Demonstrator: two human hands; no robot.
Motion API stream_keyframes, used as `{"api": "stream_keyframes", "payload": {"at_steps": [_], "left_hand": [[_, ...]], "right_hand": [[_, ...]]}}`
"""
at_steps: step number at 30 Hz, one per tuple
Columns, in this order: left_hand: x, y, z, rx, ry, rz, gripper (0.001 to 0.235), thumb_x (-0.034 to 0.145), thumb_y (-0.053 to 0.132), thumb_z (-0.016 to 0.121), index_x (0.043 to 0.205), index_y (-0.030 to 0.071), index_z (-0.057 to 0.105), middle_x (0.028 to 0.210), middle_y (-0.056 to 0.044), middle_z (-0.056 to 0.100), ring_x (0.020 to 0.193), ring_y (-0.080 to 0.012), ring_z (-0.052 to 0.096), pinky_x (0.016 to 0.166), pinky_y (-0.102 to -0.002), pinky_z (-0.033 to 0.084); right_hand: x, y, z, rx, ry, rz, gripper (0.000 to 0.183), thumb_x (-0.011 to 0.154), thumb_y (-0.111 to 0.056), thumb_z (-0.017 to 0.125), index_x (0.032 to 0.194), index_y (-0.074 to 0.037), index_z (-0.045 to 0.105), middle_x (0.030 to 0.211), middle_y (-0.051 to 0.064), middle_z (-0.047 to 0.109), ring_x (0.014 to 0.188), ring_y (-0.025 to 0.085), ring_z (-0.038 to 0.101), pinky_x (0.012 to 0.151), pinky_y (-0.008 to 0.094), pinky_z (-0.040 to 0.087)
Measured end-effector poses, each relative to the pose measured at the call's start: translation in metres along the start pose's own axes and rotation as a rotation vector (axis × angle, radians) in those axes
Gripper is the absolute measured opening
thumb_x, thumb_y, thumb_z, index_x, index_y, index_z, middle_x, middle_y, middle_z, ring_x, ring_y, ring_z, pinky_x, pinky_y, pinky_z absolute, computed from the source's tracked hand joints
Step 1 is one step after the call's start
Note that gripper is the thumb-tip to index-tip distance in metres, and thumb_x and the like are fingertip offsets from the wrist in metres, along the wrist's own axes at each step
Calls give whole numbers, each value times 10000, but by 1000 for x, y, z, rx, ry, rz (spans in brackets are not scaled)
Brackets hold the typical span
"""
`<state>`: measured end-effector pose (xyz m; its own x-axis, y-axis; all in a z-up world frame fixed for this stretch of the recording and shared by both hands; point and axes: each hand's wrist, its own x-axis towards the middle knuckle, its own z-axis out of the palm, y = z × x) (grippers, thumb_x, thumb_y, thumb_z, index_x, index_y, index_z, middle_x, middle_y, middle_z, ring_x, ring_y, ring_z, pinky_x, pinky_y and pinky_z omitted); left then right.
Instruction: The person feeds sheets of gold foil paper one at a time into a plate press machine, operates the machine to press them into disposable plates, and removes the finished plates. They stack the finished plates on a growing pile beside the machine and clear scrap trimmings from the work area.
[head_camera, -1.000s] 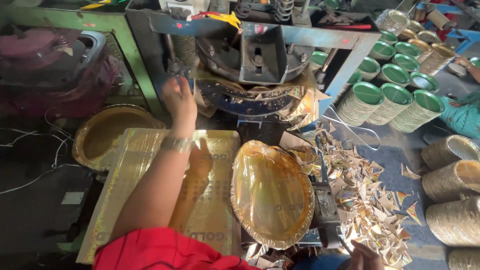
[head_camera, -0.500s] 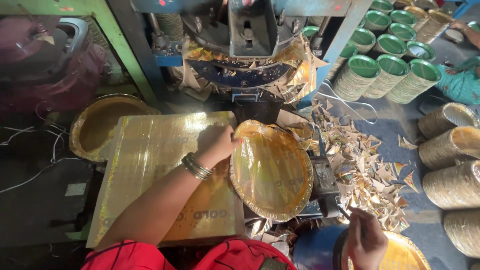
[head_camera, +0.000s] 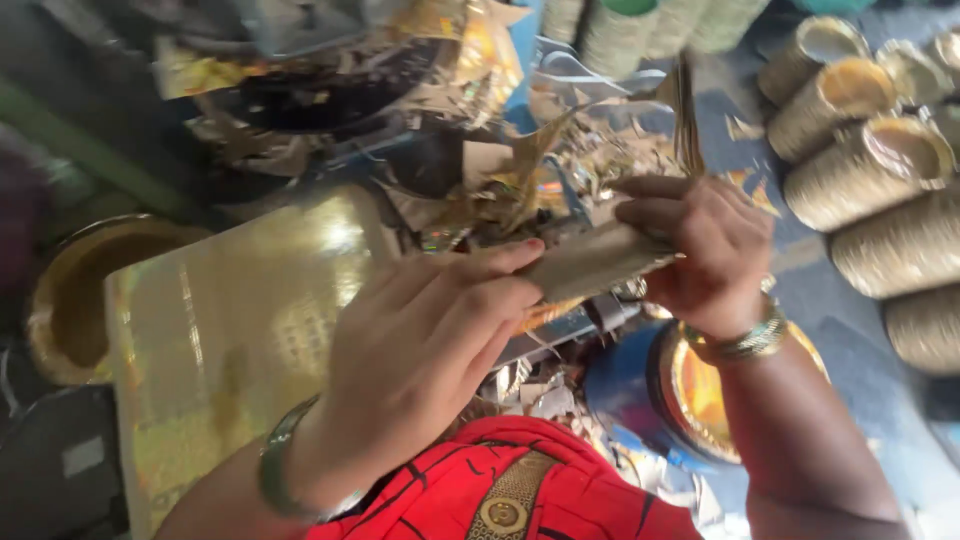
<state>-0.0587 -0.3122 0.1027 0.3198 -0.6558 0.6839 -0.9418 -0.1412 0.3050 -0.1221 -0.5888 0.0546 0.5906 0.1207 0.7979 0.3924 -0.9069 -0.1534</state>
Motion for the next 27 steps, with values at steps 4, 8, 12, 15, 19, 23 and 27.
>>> {"api": "stream_keyframes", "payload": {"at_steps": [4,8,12,15,19,23,27], "left_hand": [[5,-3,-21,-172,-57,-117,545,858,175,764,1305,27,491,1399,-170,582,1299,-330,606,1085,-454,472],[-14,-27,24,-590,-94,-347,516,1015,189,596,1496,73,448,1502,-112,541,1487,-236,538,1314,-401,390],[-5,-6,141,-1314,-410,-404,819,973,262,757,1602,23,291,1689,-150,341,1602,-244,319,1216,-403,386],[-1,39,240,-1356,-454,-199,749,991,281,783,1563,32,369,1521,-154,519,1403,-230,509,1211,-363,409],[-24,87,318,-1038,-537,-379,708,885,317,744,1429,-4,423,1163,-207,604,858,-276,686,715,-380,557],[-82,89,361,-783,-728,-86,203,1095,275,625,1117,73,628,985,-127,696,874,-280,705,866,-406,552],[-57,85,339,-722,-1064,49,454,956,372,651,1267,43,620,1127,-168,682,1036,-336,655,932,-511,459]], "right_hand": [[-89,31,-63,-101,212,420,145,1139,-89,651,1151,48,607,1077,159,718,891,298,712,811,365,558],[-163,51,-101,164,545,724,188,1206,-119,627,1268,57,606,1157,110,700,1012,223,675,929,326,556],[-211,45,-85,777,1059,1027,236,1117,-176,642,1301,-34,600,1122,73,669,1036,192,652,918,336,553],[-202,30,-56,1021,1121,1123,295,1032,-242,601,1239,-35,629,1088,68,706,991,188,686,878,334,572],[-245,45,-52,844,1135,1222,140,1091,-165,653,1158,-42,657,1039,33,691,933,143,670,837,321,557],[-330,70,-82,691,1188,1293,68,1078,-100,675,1126,-54,662,1016,26,688,922,134,677,831,324,566],[-422,88,-76,581,1088,1522,168,969,-101,663,1134,-79,642,1002,49,697,892,187,700,740,354,563]]}}
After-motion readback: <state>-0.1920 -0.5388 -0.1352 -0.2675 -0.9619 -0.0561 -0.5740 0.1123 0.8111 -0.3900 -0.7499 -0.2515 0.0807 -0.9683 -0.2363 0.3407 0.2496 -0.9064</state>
